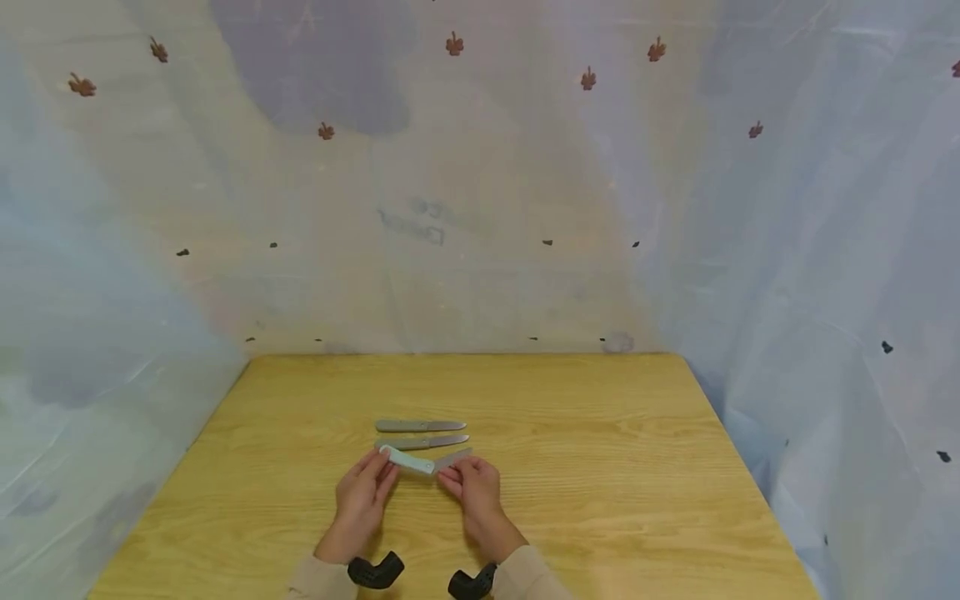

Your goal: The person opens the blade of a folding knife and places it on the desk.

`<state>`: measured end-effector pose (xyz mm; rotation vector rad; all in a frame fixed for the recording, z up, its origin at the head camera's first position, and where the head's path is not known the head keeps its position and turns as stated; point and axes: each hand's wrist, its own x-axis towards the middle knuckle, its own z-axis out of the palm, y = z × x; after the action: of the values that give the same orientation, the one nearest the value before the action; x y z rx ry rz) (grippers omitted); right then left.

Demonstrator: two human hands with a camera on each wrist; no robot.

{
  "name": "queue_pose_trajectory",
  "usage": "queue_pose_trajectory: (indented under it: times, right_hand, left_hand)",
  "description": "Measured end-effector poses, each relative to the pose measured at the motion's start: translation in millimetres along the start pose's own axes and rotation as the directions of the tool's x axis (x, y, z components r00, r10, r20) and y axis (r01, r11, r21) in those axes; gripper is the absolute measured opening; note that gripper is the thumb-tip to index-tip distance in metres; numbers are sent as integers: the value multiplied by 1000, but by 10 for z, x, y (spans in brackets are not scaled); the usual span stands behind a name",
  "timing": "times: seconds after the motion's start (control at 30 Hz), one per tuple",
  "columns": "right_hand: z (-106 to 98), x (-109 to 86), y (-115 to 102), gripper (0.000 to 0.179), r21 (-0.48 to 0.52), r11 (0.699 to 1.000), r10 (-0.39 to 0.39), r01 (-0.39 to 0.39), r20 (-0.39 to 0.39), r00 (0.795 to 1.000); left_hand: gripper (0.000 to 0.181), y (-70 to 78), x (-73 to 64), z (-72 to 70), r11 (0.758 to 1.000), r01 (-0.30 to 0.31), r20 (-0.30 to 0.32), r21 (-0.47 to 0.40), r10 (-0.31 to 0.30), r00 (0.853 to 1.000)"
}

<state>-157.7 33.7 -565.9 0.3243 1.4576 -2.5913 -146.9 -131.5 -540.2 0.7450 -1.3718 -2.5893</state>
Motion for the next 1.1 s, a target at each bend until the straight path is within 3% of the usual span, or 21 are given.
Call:
queue_pose_trajectory:
  times: [0.3, 0.53, 0.63, 0.77, 0.9, 1.1]
  right_hand:
    - [174, -7, 80, 12, 157, 985, -47, 73, -165, 985]
    - [233, -2, 171, 15, 173, 979, -64, 105, -228, 972]
    - [233, -2, 170, 17, 148, 985, -49, 89, -251, 967]
    - [243, -21, 146, 24, 66, 997, -16, 35, -267, 963]
    - [260, -26, 114, 27, -7, 1000, 17, -20, -280, 960]
    - [293, 19, 85, 26, -33, 997, 51, -65, -319, 946]
  left_hand:
    - [51, -152, -65, 103, 978, -93, -121, -189, 71, 990]
    - [46, -225, -39, 108, 972, -152, -171, -178, 121, 978]
    - [45, -214, 4, 58, 984, -144, -170, -107, 125, 978]
    - [40, -164, 53, -64, 989, -135, -168, 55, 143, 975]
    - [34, -110, 92, -174, 957, -172, -107, 235, 202, 974]
    - [28, -65, 133, -253, 896, -216, -47, 388, 254, 966]
